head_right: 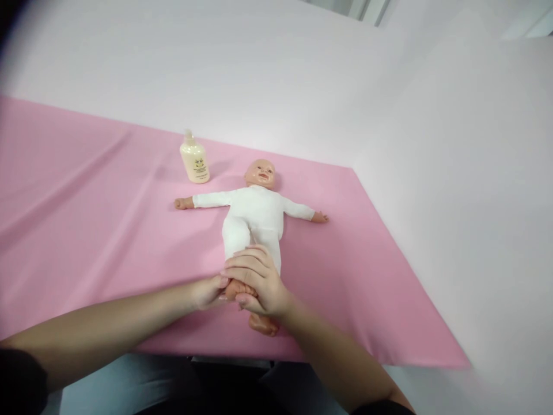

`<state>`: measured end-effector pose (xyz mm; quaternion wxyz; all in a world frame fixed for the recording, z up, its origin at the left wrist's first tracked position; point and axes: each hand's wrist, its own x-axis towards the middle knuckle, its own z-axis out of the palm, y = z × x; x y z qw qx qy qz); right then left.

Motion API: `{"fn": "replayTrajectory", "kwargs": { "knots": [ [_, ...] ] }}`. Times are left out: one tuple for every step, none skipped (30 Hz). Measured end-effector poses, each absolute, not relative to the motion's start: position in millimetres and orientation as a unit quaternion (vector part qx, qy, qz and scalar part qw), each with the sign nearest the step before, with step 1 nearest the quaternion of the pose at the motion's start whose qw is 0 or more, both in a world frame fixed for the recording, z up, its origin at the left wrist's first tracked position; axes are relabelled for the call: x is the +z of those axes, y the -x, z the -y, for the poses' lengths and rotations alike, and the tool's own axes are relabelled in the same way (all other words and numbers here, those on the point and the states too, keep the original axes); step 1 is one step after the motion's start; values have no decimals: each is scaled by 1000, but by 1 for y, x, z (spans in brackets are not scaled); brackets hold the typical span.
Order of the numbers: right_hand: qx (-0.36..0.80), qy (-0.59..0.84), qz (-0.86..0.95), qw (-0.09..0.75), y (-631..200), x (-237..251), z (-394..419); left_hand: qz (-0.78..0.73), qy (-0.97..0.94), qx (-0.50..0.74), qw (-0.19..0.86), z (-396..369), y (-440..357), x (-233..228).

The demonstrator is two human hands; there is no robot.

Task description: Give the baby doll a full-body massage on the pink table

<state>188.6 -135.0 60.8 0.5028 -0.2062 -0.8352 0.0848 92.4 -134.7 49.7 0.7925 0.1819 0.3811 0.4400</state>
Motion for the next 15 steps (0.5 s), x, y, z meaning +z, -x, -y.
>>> {"fn": "replayTrajectory", "kwargs": {
  "knots": [
    [80,194,837,506,-188,61,135,-383,-177,456,783,137,-99,51],
    [75,182,839,508,-188,61,135,-387,-165,483,768,140,-104,52],
    [71,171,840,510,-188,61,135,-388,-154,500,759,143,-108,52],
    [69,163,841,511,-188,60,135,-387,-144,512,754,146,-109,52],
    [69,159,843,509,-188,60,135,-382,-136,517,754,149,-108,52],
    [72,158,844,507,-188,60,136,-375,-131,517,758,151,-106,51],
    [76,160,844,507,-188,59,136,-367,-129,516,763,153,-104,50],
    [81,162,842,508,-187,59,137,-360,-127,517,766,154,-101,49],
    [84,164,839,512,-187,59,138,-354,-127,520,767,155,-98,47],
    [87,164,835,518,-186,58,138,-352,-126,525,765,156,-96,45],
    [89,164,831,525,-185,59,139,-351,-126,530,762,157,-95,43],
    [92,164,827,530,-184,59,139,-351,-125,533,760,157,-95,42],
    [96,164,825,533,-184,60,140,-351,-126,533,759,157,-96,40],
    [102,164,823,535,-183,60,140,-350,-129,532,760,156,-97,39],
    [109,163,821,536,-183,61,140,-349,-135,531,761,155,-97,39]
  ]
}}
